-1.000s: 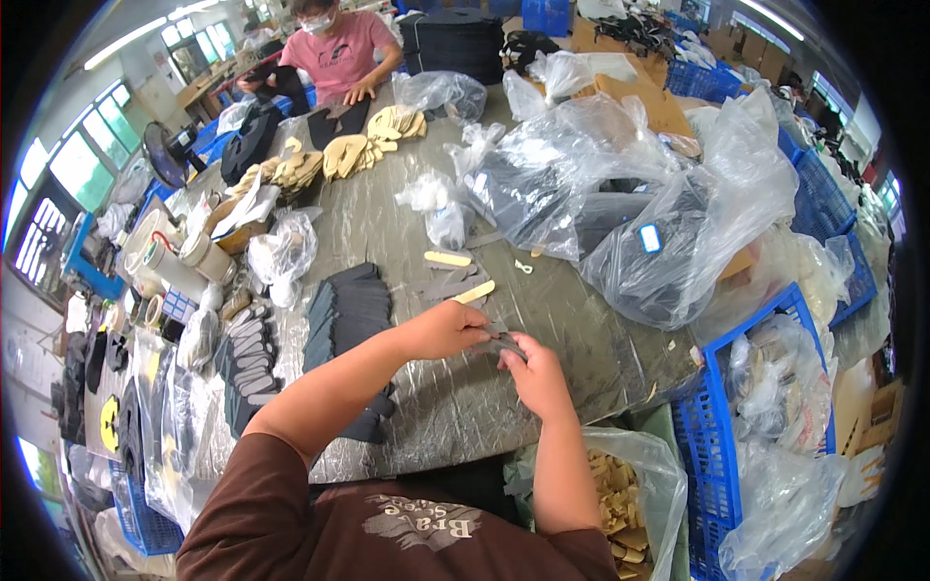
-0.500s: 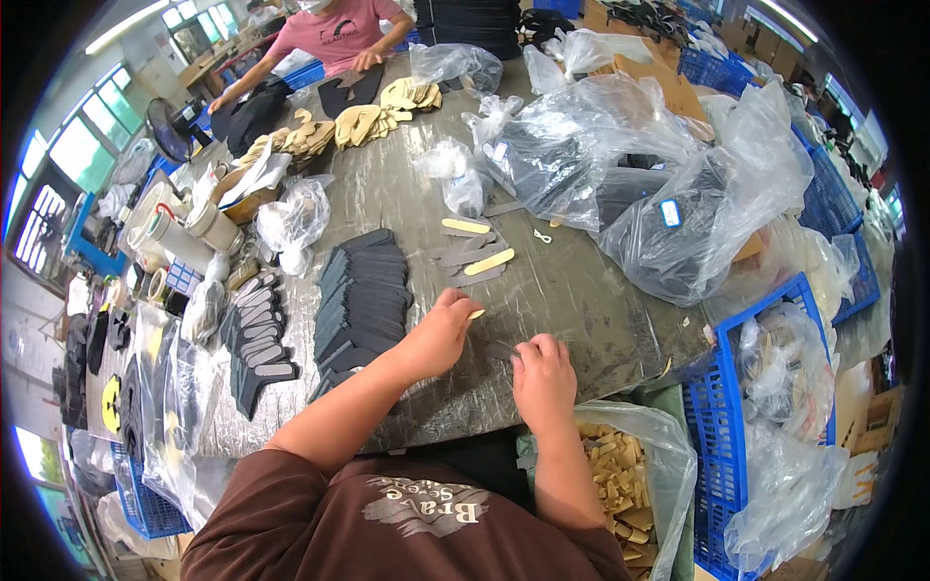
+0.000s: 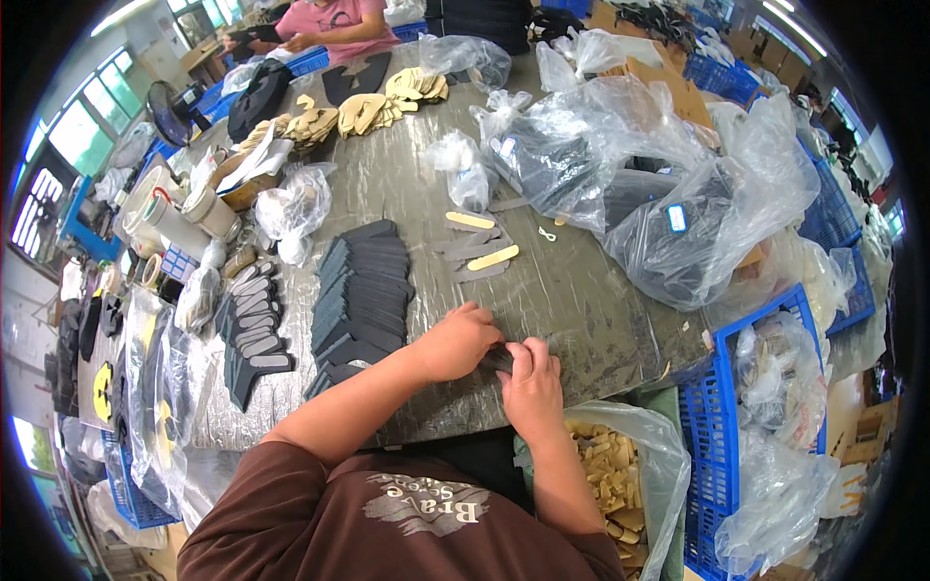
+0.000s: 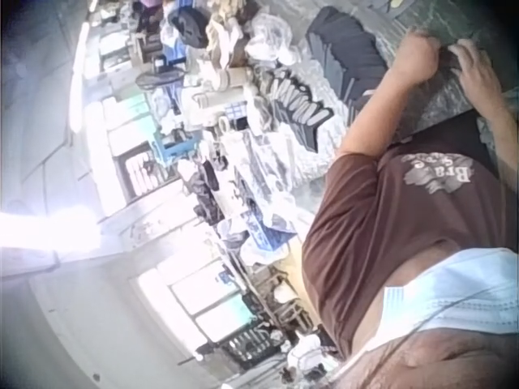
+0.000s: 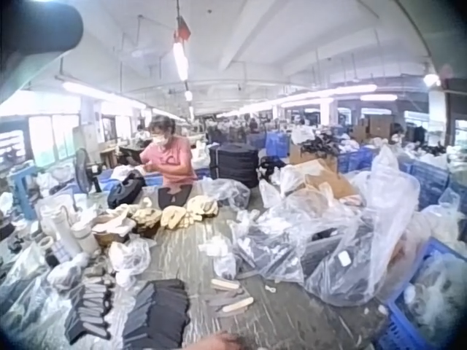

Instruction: Manually applying small strips of protective or adhesive tape to the edges of leather shoe upper components.

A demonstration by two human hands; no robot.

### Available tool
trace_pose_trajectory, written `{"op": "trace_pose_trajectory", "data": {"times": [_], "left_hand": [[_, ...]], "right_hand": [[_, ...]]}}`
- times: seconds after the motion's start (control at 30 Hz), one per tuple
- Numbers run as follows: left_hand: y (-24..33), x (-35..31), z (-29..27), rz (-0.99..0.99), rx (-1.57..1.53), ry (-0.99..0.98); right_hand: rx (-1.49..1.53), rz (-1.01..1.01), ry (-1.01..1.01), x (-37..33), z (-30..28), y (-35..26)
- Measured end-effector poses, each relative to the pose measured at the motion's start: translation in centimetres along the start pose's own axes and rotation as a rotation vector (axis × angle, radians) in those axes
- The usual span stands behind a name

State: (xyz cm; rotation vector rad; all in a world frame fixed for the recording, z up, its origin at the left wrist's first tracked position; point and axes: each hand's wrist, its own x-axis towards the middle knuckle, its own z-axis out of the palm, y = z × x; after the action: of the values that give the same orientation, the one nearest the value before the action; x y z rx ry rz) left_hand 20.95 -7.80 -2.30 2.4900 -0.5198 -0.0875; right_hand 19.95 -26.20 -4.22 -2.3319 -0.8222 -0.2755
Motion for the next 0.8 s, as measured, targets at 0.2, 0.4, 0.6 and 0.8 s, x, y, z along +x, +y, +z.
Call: {"op": "trace_pose_trajectory", "data": {"times": [0.2,0.4,0.6,0.8], "left_hand": [[1.2,-0.8,0.0,0.000,0.065,-0.095],[2.7,-2.0,4.4,-0.230,-0.562,0.387],[1.9,-2.2,4.9,-0.284,-1.089,0.576],[4.6,-3.2,2.8,-0.508,-1.451,0.565]], "right_hand": [[-0.002,-0.003,-0.028,0.1,-0.5,0.0],[-0.128,0.069,-0.094,-0.2,0.7,-1.6],[-0.067,0.086,-0.024,-0.2,1.6,-1.4],[0.165,-0.039,0.132,0.7,2.9,-5.1]]}}
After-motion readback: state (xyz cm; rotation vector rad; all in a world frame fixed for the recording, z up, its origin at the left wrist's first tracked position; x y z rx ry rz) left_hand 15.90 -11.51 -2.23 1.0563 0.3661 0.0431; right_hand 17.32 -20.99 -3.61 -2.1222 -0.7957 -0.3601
